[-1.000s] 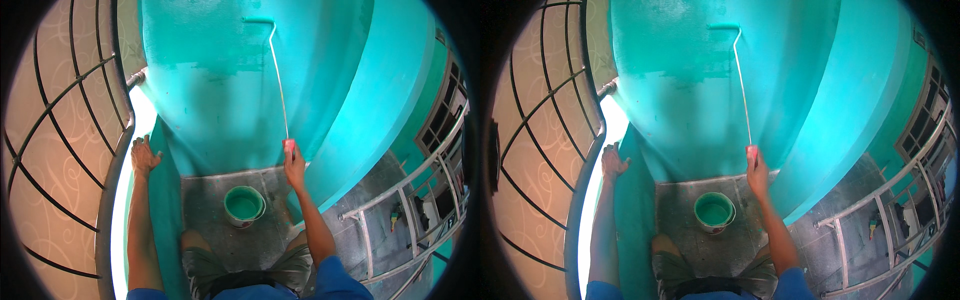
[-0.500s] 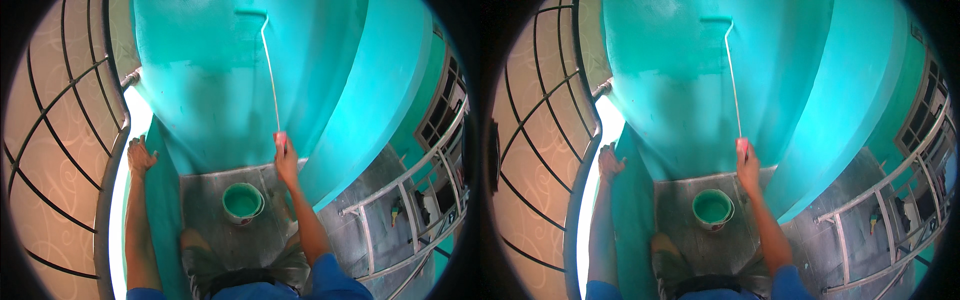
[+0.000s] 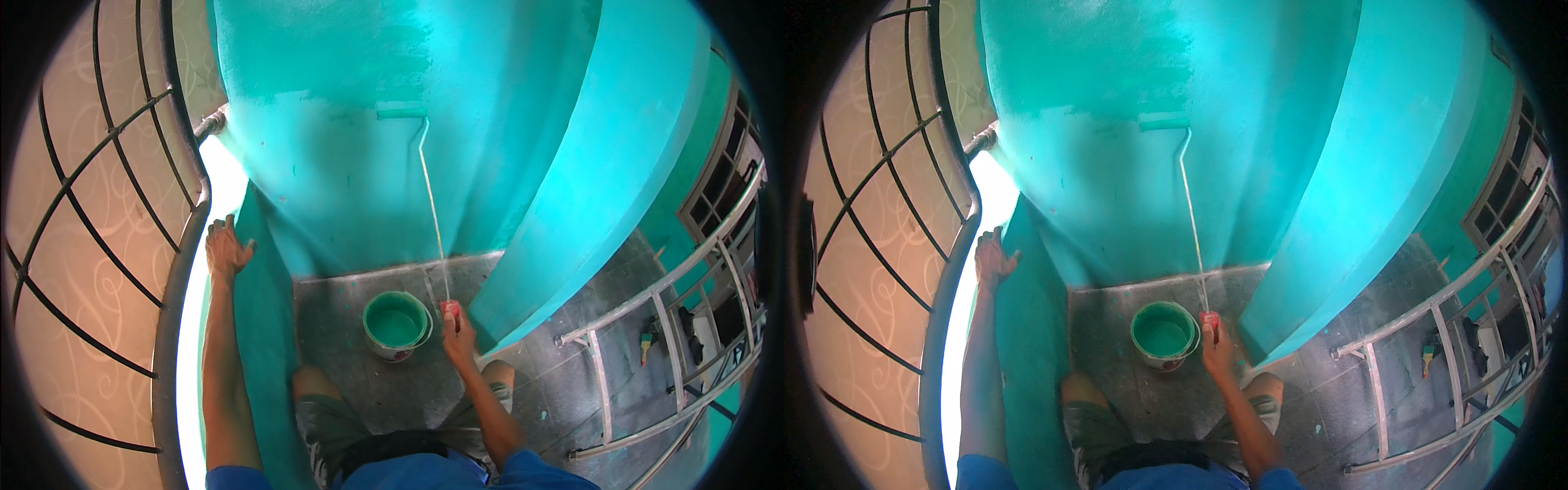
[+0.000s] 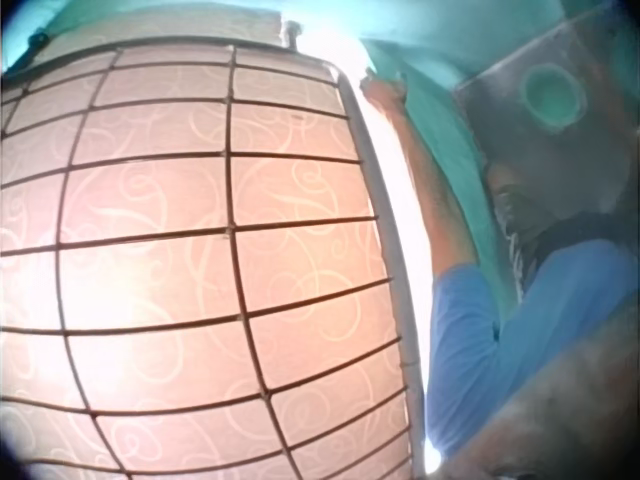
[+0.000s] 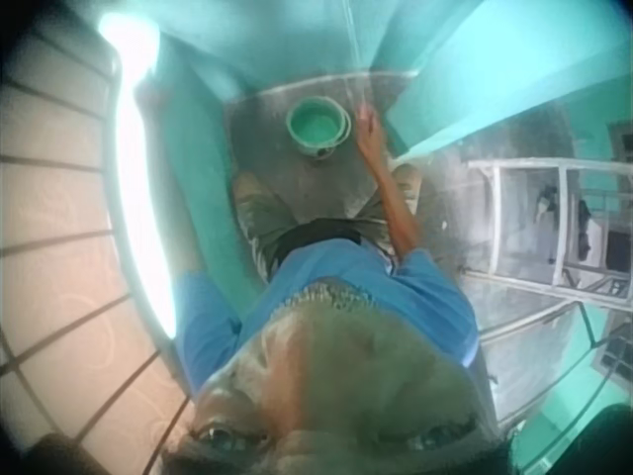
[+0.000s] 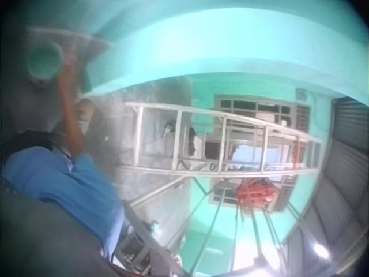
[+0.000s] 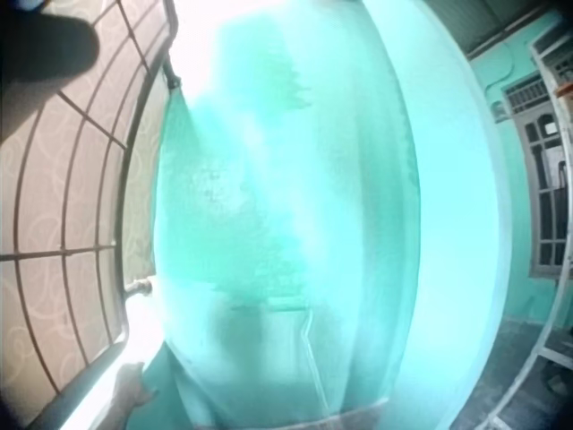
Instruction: The person sits on the floor of a spiral stairwell and paints the curved inner wall with turquoise paint using a roller on an extension pole. They repeatedly dip the roller into a bucket and apply paint in vertical strokes along the wall surface.
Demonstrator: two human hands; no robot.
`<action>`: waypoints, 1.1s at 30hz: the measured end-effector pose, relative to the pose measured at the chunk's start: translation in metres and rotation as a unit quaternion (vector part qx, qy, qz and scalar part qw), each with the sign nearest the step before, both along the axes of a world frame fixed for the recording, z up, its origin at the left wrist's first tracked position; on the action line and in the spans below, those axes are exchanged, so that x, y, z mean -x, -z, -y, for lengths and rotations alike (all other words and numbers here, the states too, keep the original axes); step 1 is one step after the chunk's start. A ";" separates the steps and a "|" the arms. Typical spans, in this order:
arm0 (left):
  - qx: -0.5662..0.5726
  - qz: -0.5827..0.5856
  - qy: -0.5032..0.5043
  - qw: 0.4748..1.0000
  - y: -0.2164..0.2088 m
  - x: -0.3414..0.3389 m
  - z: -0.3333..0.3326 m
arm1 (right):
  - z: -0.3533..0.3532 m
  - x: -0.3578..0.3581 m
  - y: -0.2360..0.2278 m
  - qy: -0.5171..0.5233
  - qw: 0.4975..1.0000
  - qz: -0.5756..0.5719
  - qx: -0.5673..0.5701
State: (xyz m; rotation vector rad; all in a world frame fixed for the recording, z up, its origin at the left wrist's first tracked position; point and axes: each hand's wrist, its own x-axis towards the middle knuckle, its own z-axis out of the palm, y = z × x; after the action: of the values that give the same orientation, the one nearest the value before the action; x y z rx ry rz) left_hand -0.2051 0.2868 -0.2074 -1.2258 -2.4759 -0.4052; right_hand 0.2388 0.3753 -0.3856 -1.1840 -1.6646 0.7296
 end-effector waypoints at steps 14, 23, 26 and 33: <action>-0.022 0.005 0.001 1.000 -0.003 -0.004 -0.002 | -0.091 -0.017 -0.094 0.004 0.993 -0.066 -0.097; -0.016 -0.004 -0.012 1.000 0.001 0.001 0.002 | -0.105 -0.008 -0.121 -0.002 0.995 -0.017 -0.097; -0.015 -0.006 -0.007 1.000 0.002 0.002 -0.002 | -0.092 -0.016 -0.071 -0.006 0.990 -0.034 -0.134; -0.020 -0.006 -0.015 1.000 -0.002 -0.002 0.005 | -0.093 0.005 -0.167 -0.030 0.998 -0.038 -0.047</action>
State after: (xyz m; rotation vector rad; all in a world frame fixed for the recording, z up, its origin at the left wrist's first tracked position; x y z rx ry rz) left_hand -0.2033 0.2816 -0.2055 -1.1707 -2.4615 -0.4361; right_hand 0.2335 0.4683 -0.2181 -1.0320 -1.6601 0.7171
